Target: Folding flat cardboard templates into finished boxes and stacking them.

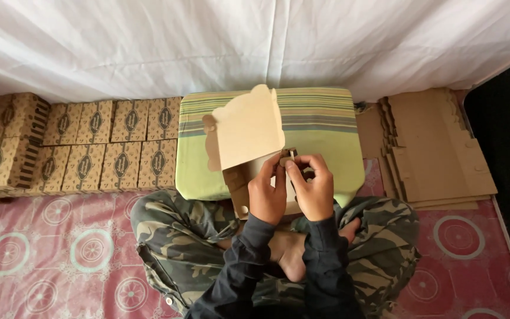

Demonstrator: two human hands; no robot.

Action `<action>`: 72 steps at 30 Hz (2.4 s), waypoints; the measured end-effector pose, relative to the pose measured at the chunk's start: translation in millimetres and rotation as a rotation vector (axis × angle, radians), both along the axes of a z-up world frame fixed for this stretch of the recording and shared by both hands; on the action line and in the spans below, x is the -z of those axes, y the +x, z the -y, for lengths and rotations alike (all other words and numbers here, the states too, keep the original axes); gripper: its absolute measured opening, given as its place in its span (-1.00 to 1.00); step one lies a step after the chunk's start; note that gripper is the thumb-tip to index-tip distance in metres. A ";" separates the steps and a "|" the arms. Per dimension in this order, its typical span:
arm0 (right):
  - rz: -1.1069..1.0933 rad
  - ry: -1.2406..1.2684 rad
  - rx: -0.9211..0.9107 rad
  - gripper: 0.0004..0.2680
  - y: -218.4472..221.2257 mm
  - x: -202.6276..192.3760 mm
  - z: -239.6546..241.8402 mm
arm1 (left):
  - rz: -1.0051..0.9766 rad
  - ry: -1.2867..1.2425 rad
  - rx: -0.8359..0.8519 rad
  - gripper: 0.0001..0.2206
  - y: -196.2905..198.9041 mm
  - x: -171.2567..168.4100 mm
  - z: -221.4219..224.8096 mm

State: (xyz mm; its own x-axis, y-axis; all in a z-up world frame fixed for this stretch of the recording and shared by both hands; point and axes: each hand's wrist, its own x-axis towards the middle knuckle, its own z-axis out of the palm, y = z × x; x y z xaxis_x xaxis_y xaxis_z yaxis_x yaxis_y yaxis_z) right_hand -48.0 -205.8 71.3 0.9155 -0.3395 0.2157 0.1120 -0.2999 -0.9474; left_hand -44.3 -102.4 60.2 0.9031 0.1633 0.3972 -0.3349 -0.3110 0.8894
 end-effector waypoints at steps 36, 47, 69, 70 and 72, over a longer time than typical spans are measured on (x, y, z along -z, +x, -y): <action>0.011 0.103 -0.092 -0.92 4.5 8.3 18.7 | 0.097 -0.146 0.085 -0.77 1.5 4.3 0.7; 0.261 -0.387 -0.058 -0.85 -2.9 -23.2 2.2 | 0.036 -0.143 0.241 -0.66 -6.7 -14.3 -0.7; 0.487 -0.260 0.341 -0.87 0.8 -1.7 31.4 | 0.017 -0.154 0.094 -0.44 1.8 -79.0 -86.4; 0.499 -0.260 0.340 -0.87 -1.6 -3.2 31.7 | 0.028 -0.157 0.093 -0.44 0.8 -75.6 -84.3; 0.493 -0.293 0.324 -0.87 -5.0 -6.9 32.5 | 0.063 -0.299 0.091 -0.68 0.6 -69.5 -79.8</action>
